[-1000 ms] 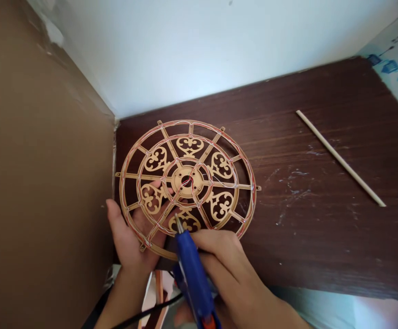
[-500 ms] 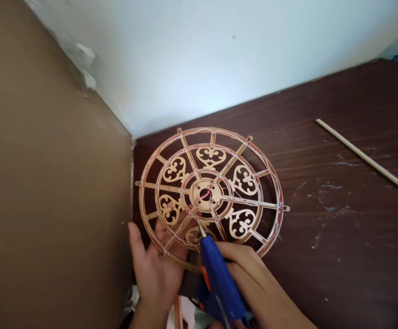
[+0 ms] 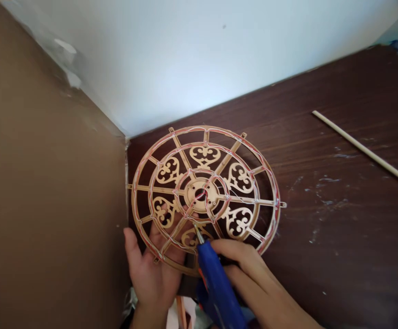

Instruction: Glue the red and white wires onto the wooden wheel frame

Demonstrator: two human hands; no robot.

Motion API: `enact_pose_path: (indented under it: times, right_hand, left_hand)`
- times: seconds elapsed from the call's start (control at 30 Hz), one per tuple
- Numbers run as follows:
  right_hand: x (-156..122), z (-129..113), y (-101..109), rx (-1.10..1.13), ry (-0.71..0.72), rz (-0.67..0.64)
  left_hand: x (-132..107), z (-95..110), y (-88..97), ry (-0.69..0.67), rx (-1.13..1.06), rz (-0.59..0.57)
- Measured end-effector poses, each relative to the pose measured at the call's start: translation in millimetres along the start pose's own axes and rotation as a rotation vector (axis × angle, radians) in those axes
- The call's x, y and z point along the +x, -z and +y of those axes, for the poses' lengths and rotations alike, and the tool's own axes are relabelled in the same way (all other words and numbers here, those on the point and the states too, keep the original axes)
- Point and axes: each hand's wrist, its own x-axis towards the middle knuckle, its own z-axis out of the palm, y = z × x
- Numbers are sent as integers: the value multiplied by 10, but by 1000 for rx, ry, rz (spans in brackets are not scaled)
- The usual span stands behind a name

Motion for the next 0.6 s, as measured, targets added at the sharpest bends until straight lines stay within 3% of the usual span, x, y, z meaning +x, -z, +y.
enact_pose_path:
  times: [0.13, 0.27, 0.43, 0.5, 0.6]
  right_hand:
    - [59, -76, 35, -70, 51, -18]
    - [60, -61, 21, -42, 64, -46]
    - [64, -70, 36, -1, 1, -53]
    - [74, -88, 59, 22, -20, -87]
    - [62, -99, 85, 74, -65, -145]
  left_hand:
    - [-34, 18, 35, -136, 253, 157]
    - [-74, 97, 119, -299, 645, 150]
    - [-110, 115, 200, -687, 1249, 202]
    - [-101, 83, 179, -863, 1394, 121]
    - [-49, 43, 84, -988, 1466, -133]
